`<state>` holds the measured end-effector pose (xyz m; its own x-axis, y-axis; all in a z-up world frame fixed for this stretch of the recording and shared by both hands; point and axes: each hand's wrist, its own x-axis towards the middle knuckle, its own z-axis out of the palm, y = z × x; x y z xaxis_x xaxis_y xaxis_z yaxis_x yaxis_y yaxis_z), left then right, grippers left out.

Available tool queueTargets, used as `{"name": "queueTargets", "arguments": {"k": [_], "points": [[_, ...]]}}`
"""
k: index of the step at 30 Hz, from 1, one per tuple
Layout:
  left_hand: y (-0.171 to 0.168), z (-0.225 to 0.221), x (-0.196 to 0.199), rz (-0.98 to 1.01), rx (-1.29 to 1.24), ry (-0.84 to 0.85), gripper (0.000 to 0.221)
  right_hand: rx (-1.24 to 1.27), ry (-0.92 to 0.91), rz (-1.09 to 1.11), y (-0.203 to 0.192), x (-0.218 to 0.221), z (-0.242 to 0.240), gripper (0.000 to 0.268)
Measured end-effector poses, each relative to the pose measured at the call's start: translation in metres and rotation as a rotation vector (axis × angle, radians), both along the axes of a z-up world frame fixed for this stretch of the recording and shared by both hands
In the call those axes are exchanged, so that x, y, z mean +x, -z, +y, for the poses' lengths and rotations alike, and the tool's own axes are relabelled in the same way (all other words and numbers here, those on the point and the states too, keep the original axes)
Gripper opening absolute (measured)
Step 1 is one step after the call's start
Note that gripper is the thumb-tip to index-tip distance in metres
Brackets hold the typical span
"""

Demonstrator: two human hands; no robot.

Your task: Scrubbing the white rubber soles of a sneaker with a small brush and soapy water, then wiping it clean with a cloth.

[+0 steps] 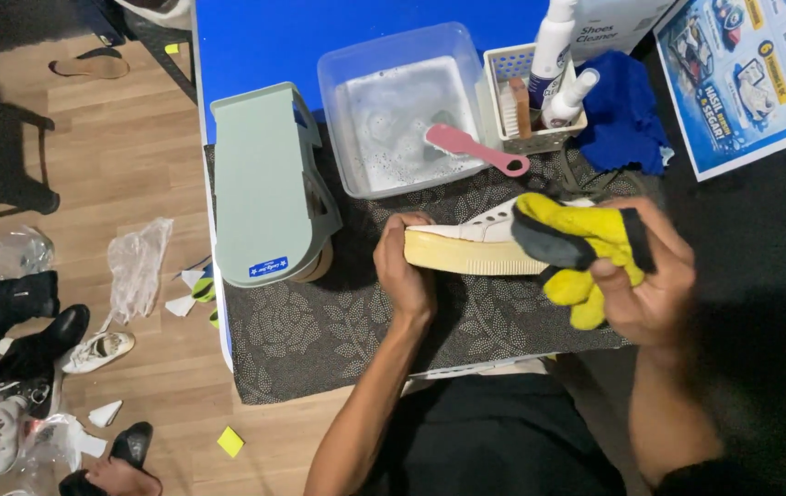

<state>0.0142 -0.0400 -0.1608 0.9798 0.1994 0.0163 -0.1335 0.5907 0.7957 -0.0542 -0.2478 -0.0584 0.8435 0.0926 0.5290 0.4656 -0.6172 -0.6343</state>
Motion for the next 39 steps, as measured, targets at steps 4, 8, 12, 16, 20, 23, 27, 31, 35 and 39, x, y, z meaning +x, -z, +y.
{"name": "queueTargets", "arguments": {"k": [4,8,12,16,20,23,27,31,35,39], "points": [[0.006,0.016,0.0,0.054,0.273,0.069,0.039,0.078,-0.084,-0.024,0.019,0.017,0.015,0.035],[-0.034,0.032,-0.021,-0.045,0.602,0.044,0.04,0.163,-0.102,0.108,0.048,0.023,0.032,0.032],[-0.057,0.029,-0.05,-0.386,0.947,0.134,0.074,0.253,-0.159,0.087,0.064,0.02,0.04,0.044],[-0.049,0.016,-0.042,-0.534,1.105,0.231,0.066,0.109,-0.33,0.098,0.044,0.029,0.04,0.044],[-0.049,0.032,-0.04,-0.523,0.943,0.086,0.031,0.161,-0.314,0.147,0.021,0.025,0.046,0.051],[-0.07,0.065,-0.04,-0.479,0.807,-0.224,0.027,0.023,-0.189,0.118,0.016,0.023,0.048,0.035],[-0.067,0.075,-0.038,-0.604,0.916,-0.453,0.044,-0.159,-0.146,0.101,0.025,0.022,0.045,0.025],[-0.043,0.035,-0.041,-0.535,1.294,-0.175,0.026,-0.292,-0.174,0.132,0.014,0.025,0.037,0.027],[-0.076,0.018,-0.045,-0.315,1.382,-0.001,0.028,-0.447,-0.153,0.139,0.033,0.02,0.033,0.06],[-0.081,0.017,-0.036,-0.203,1.14,0.063,0.032,-0.458,-0.089,0.075,0.05,0.011,0.031,0.058]]}}
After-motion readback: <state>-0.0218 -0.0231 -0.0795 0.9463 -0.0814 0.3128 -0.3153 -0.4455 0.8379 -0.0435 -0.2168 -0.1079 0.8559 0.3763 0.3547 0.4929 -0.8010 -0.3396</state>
